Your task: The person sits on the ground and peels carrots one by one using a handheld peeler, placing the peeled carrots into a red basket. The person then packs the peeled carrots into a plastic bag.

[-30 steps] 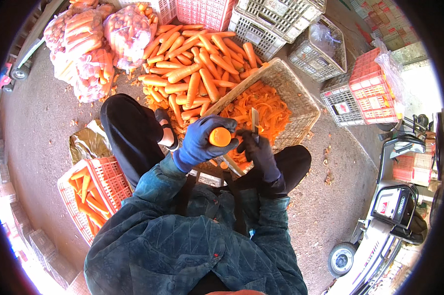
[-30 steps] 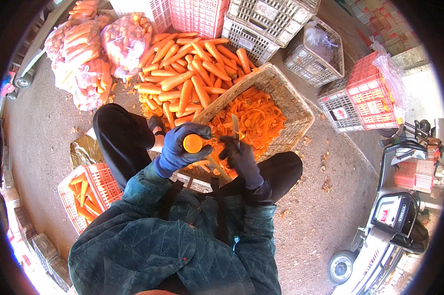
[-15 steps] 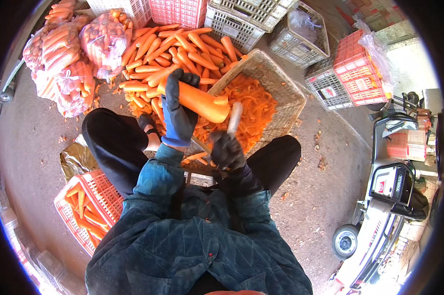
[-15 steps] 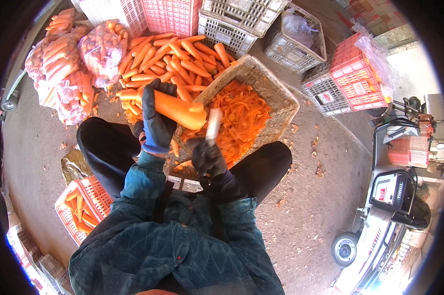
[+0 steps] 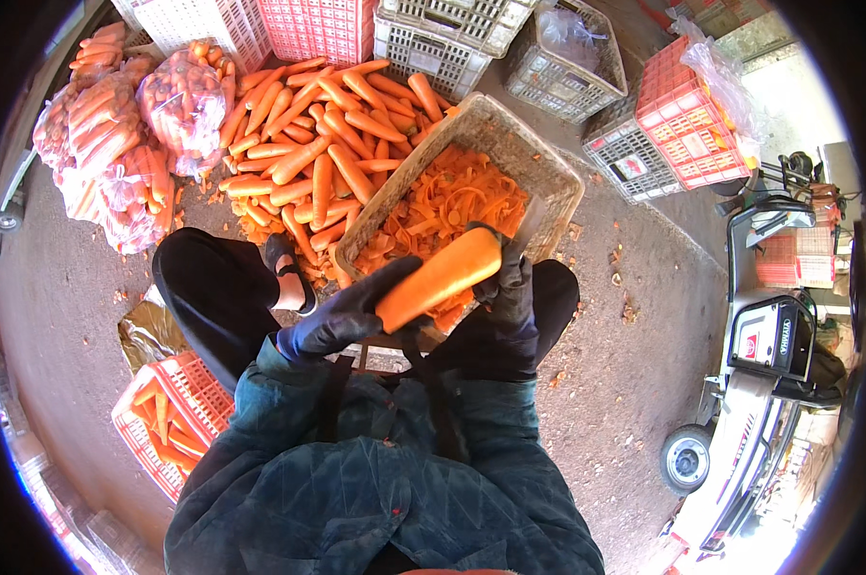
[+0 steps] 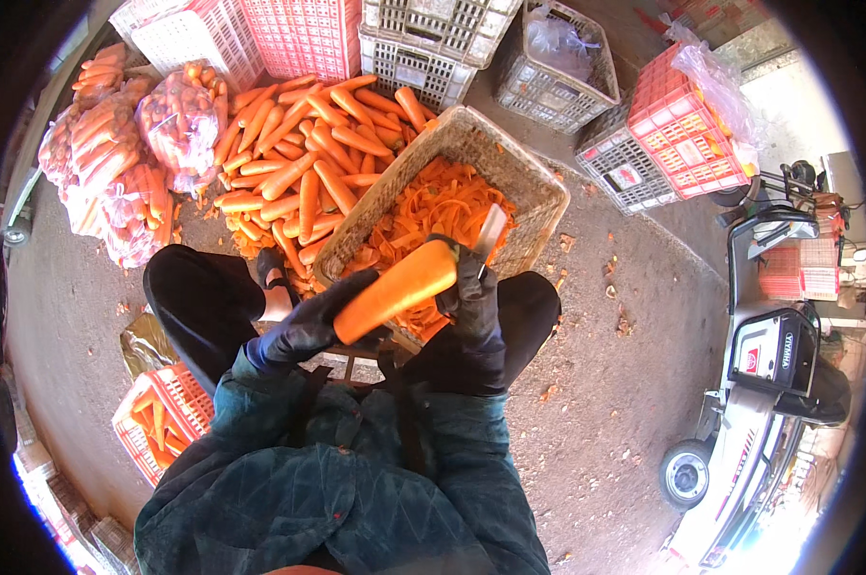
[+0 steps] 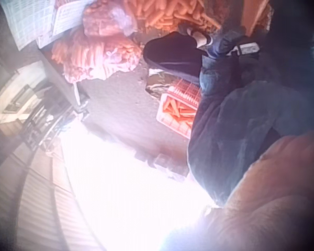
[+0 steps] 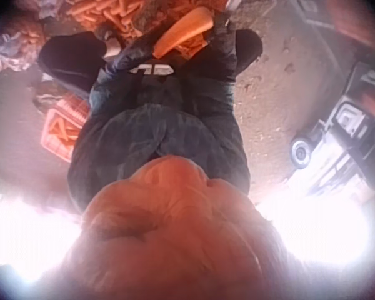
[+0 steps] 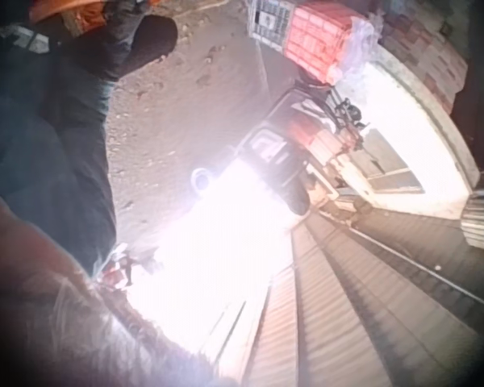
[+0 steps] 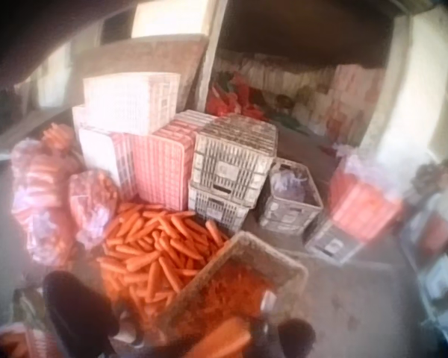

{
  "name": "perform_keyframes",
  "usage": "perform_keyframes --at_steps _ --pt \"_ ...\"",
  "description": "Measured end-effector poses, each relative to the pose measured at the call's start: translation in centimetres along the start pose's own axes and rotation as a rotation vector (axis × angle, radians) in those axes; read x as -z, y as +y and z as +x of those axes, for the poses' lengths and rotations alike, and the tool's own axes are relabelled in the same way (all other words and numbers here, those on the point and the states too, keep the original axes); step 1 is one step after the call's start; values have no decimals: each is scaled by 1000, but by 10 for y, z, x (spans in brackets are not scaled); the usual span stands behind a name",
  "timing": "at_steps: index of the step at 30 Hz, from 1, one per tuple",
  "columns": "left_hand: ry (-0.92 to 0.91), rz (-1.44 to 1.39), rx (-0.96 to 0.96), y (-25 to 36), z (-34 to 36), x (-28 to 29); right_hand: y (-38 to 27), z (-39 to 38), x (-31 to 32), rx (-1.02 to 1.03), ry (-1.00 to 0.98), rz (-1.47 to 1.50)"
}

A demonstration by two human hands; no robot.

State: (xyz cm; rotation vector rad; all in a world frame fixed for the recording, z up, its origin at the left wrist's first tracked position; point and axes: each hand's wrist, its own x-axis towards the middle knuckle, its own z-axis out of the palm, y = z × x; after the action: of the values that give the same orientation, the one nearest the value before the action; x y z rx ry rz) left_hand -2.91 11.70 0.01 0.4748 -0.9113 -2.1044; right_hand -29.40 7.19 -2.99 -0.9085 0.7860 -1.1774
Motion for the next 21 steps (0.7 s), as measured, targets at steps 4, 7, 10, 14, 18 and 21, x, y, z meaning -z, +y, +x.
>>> perform_keyframes --at_steps 4,7,10,14,18,21 --pt "51 109 216 4 4 -16 -35 -5 -40 -215 -39 -287" --pt "227 284 238 -3 16 -13 -37 -9 -61 -302 -176 -449" --pt "360 321 88 -10 7 -7 -30 -12 -61 106 -140 -790" --pt "368 401 -42 -4 4 0 -36 -25 -60 328 -237 -1405" --pt "350 416 -71 -5 3 2 -37 -28 -67 300 -308 -1679" --pt "348 437 -118 -5 2 2 -37 -26 -68 293 -340 -1719"
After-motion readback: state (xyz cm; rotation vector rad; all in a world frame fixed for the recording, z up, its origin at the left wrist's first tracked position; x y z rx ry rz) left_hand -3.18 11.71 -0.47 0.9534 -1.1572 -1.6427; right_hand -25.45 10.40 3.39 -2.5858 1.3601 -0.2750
